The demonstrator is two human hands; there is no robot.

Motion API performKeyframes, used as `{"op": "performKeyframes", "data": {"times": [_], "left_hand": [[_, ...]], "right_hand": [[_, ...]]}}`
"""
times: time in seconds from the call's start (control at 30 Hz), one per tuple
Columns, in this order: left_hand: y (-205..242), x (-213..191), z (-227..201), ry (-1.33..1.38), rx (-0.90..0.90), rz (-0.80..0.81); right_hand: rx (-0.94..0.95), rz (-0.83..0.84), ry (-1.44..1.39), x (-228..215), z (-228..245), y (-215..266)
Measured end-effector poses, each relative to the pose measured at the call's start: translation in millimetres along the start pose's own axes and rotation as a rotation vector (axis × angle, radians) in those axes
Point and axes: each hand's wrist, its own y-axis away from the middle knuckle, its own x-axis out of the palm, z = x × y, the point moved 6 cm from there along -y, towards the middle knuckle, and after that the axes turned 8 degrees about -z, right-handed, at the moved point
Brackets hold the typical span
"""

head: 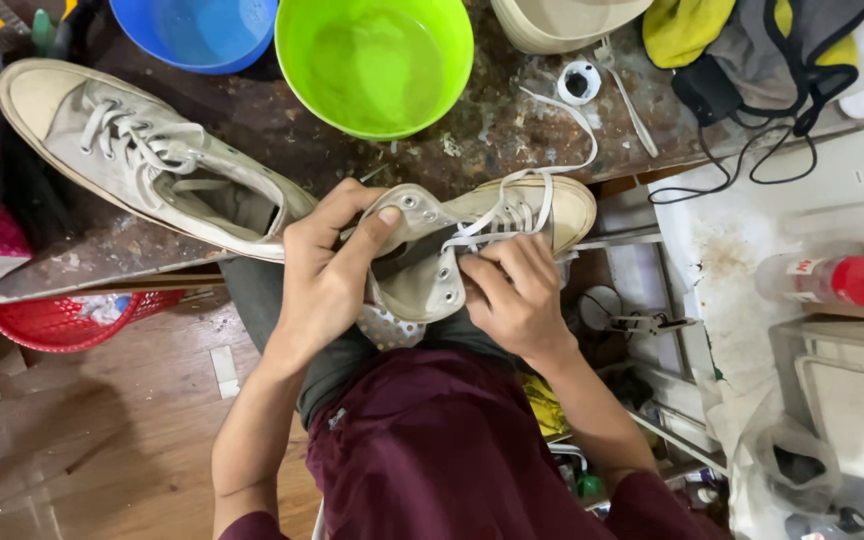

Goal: The person holds a white canvas sneaker and threads a white shoelace through the eyelets. They pull the lace through the holes and adjust the tension to secure the lacing pattern.

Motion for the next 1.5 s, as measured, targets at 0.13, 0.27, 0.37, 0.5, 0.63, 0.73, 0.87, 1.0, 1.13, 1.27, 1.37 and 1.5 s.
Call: {"op": "performKeyframes", "data": {"times": [0.13,0.27,0.37,0.5,0.63,0.73,0.87,1.0,1.13,1.27,1.37,1.5], "left_hand": [[0,-1,5,0.0,-0.001,-0.011],[0,1,5,0.002,-0.004,-0.016],[-1,0,6,0.015,0.003,-0.015],[-1,-2,7,0.011,-0.017,-0.031],[-4,0,2,-0.014,-0.013,-0.02],[0,1,2,-0.036,-0.026,-0.031],[-1,0,5,-0.042,-0.039,-0.062],[-4,-2,3,-0.055,-0.054,-0.089],[-2,-1,5,-0.054,-0.044,-0.091],[-1,0,4,-0.064,-0.039,-0.108],[-1,-1,8,-0.085,0.004,-0.099],[-3,-3,3,-0.067,0.022,-0.083]], "right_hand": [[0.064,0.113,-0.111,4,-7,9],[0.125,0.02,-0.254,-7,-13,7],[0.13,-0.054,-0.307,-14,-8,-4],[0.148,0.075,-0.459,-11,-9,2],[0.213,0.226,-0.146,-20,-8,-15],[0.225,0.275,-0.191,-19,-8,-9],[0.195,0.292,-0.232,-11,-10,-6],[0.207,0.16,-0.336,-14,-15,-4],[0.178,0.115,-0.397,-26,-8,-6],[0.25,0.26,-0.228,-28,-17,-1],[0.14,0.388,-0.16,-18,3,5],[0.038,0.473,-0.253,-34,41,-10]]}}
